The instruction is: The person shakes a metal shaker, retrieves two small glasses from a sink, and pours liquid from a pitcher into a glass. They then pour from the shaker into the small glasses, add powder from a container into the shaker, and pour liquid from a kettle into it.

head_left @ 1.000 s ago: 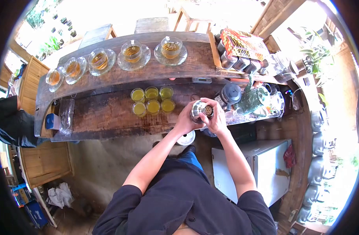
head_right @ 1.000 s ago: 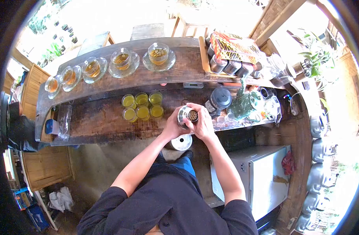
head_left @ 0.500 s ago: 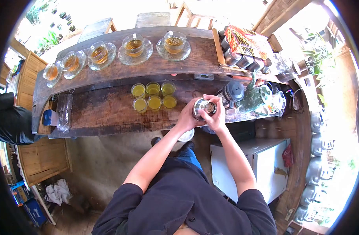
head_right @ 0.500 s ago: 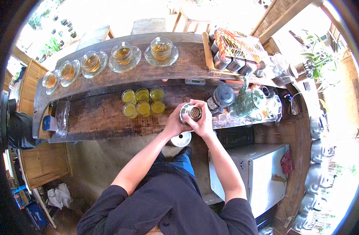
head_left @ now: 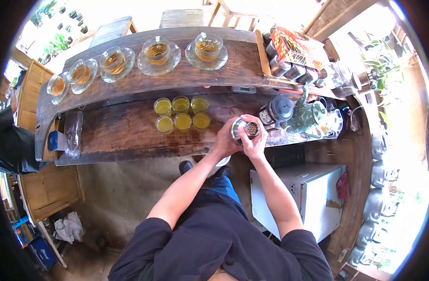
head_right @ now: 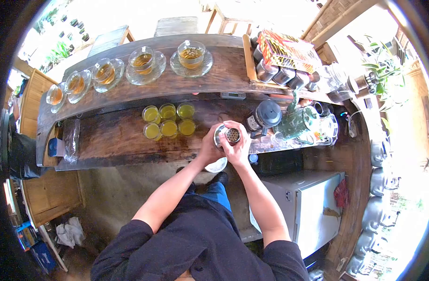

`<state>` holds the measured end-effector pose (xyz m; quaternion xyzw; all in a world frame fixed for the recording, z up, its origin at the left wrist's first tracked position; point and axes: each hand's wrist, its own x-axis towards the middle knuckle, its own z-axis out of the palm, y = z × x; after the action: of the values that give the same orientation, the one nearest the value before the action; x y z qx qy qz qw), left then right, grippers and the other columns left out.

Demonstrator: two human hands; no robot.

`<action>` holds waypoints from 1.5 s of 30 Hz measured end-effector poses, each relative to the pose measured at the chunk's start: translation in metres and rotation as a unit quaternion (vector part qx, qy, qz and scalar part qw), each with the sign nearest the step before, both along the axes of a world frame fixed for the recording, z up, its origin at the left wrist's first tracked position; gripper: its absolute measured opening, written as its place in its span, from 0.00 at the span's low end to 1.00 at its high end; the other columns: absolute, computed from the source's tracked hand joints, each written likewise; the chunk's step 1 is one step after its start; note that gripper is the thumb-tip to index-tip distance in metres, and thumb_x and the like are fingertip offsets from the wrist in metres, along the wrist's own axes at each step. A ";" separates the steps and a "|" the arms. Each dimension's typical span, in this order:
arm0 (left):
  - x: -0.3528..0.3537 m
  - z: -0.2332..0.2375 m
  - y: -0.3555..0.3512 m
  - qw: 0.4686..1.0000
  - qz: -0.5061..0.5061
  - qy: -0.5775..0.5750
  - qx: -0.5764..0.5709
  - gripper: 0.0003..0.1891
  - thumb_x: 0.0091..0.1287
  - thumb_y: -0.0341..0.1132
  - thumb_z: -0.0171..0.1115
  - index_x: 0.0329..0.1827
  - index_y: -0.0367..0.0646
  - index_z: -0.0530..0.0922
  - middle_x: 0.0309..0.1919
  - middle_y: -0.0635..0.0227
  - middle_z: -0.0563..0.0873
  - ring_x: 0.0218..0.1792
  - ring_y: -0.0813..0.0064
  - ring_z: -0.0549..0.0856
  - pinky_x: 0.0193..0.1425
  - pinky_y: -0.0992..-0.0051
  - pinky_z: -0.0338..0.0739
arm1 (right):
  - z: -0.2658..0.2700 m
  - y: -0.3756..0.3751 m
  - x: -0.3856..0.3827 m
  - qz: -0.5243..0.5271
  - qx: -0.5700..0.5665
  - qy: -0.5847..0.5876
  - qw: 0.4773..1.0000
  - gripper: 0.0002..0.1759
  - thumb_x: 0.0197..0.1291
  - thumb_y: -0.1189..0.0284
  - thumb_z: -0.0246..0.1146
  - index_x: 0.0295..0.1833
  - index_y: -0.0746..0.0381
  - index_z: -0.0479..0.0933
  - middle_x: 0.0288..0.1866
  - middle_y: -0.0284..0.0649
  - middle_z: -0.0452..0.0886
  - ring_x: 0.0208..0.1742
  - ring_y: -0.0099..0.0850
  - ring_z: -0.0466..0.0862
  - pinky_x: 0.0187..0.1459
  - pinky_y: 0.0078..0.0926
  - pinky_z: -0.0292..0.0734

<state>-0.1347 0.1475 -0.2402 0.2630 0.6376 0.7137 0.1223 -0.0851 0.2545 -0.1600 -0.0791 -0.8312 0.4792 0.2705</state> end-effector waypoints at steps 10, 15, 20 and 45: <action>0.000 0.003 0.001 0.999 -0.012 -0.026 -0.021 0.51 0.42 0.36 0.89 0.73 0.46 0.71 0.63 0.63 0.83 0.63 0.68 0.84 0.68 0.65 0.80 | 0.002 0.024 -0.008 0.115 -0.006 -0.002 0.993 0.19 0.58 0.71 0.76 0.52 0.64 0.80 0.52 0.49 0.87 0.54 0.43 0.88 0.59 0.38 0.82; -0.004 0.004 -0.004 0.999 -0.023 -0.035 0.012 0.51 0.43 0.34 0.88 0.74 0.44 0.70 0.65 0.61 0.81 0.66 0.68 0.81 0.70 0.65 0.77 | -0.005 0.019 -0.009 0.097 0.001 0.029 0.995 0.19 0.56 0.71 0.75 0.51 0.64 0.81 0.52 0.49 0.87 0.54 0.44 0.88 0.58 0.40 0.82; -0.006 0.002 -0.010 0.948 -0.150 -0.185 0.213 0.40 0.67 0.51 0.72 0.77 0.42 0.66 0.68 0.60 0.76 0.69 0.67 0.76 0.75 0.66 0.71 | -0.005 0.022 -0.009 0.110 0.009 0.044 0.993 0.19 0.56 0.71 0.75 0.52 0.64 0.81 0.51 0.49 0.86 0.54 0.45 0.87 0.58 0.41 0.81; -0.017 0.059 -0.015 0.976 -0.042 0.207 -0.061 0.47 0.48 0.46 0.85 0.73 0.43 0.73 0.71 0.53 0.76 0.74 0.53 0.75 0.78 0.58 0.69 | -0.027 0.034 0.042 -0.042 -0.166 0.068 0.983 0.32 0.74 0.56 0.56 0.73 0.69 0.71 0.71 0.49 0.78 0.74 0.41 0.75 0.75 0.41 0.66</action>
<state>-0.1513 0.1326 -0.1814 0.4236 0.6796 0.5980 0.0334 -0.0430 0.2882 -0.1870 -0.1253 -0.7156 0.6032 0.3291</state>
